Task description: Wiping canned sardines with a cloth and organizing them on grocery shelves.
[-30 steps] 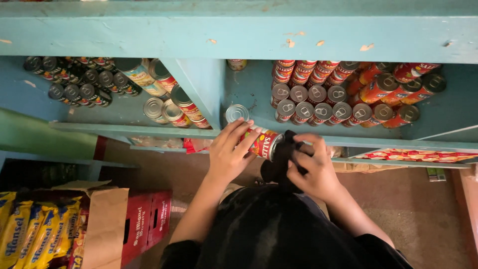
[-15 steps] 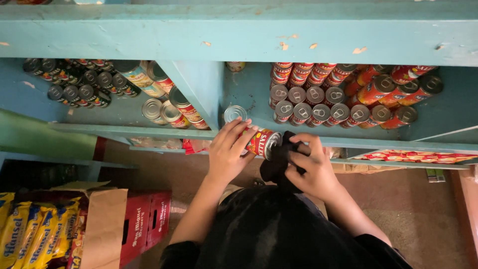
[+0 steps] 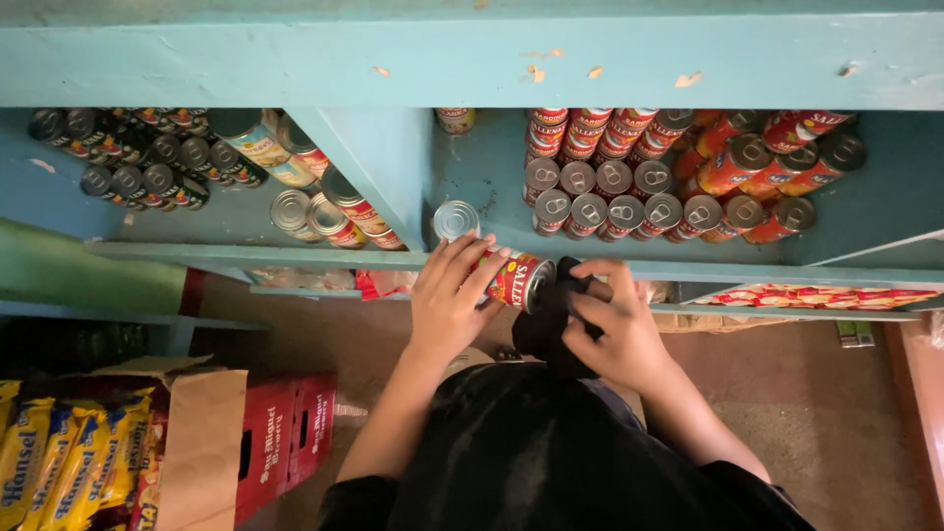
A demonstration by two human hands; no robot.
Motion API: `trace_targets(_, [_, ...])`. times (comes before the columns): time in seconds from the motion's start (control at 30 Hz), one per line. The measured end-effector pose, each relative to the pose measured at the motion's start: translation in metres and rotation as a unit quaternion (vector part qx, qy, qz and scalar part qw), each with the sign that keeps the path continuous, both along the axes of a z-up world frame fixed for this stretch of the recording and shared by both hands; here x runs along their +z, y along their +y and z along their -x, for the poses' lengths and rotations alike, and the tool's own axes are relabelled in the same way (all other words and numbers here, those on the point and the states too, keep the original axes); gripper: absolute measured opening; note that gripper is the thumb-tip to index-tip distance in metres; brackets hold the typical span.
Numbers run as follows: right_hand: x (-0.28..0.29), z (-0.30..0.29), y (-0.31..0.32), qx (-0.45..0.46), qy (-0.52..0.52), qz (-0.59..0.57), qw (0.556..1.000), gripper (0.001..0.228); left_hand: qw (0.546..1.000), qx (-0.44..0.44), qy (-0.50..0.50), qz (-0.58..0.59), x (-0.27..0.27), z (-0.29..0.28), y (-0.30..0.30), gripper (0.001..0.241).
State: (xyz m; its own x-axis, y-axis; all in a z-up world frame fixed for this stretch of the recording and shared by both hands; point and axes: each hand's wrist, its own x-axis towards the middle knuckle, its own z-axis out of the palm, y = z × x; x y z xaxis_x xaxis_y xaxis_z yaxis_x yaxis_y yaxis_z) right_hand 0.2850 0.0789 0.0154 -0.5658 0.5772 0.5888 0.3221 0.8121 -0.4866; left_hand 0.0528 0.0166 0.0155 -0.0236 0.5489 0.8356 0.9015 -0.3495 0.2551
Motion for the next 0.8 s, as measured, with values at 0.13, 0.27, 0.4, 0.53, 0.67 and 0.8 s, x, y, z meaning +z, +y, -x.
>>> trace_targets(0.13, [0.013,0.002,-0.008,0.003,0.034,0.026,0.999,0.017,1.000,-0.016,-0.011,0.003,0.001,-0.002,-0.001,0.058])
trace_targets(0.27, [0.040,0.000,-0.011,-0.008,0.010,-0.015,1.000,0.022,0.999,-0.029,-0.022,0.012,-0.007,-0.003,0.003,0.065])
trace_targets(0.4, [0.001,-0.012,-0.013,0.014,0.027,0.021,0.999,0.037,0.998,-0.056,-0.019,0.028,-0.009,-0.009,0.003,0.065])
trace_targets(0.53, [-0.037,-0.019,-0.015,-0.078,0.109,0.056,0.989,0.032,0.998,-0.051,-0.022,0.031,-0.008,-0.014,0.003,0.057])
trace_targets(0.67, [-0.025,-0.014,-0.013,-0.158,0.042,-0.049,0.985,0.032,0.998,-0.056,-0.012,0.014,-0.004,-0.016,0.006,0.051])
trace_targets(0.8, [0.011,-0.010,-0.018,-0.060,0.061,-0.030,0.996,0.018,0.998,-0.065,-0.011,0.000,-0.002,-0.018,0.009,0.054])
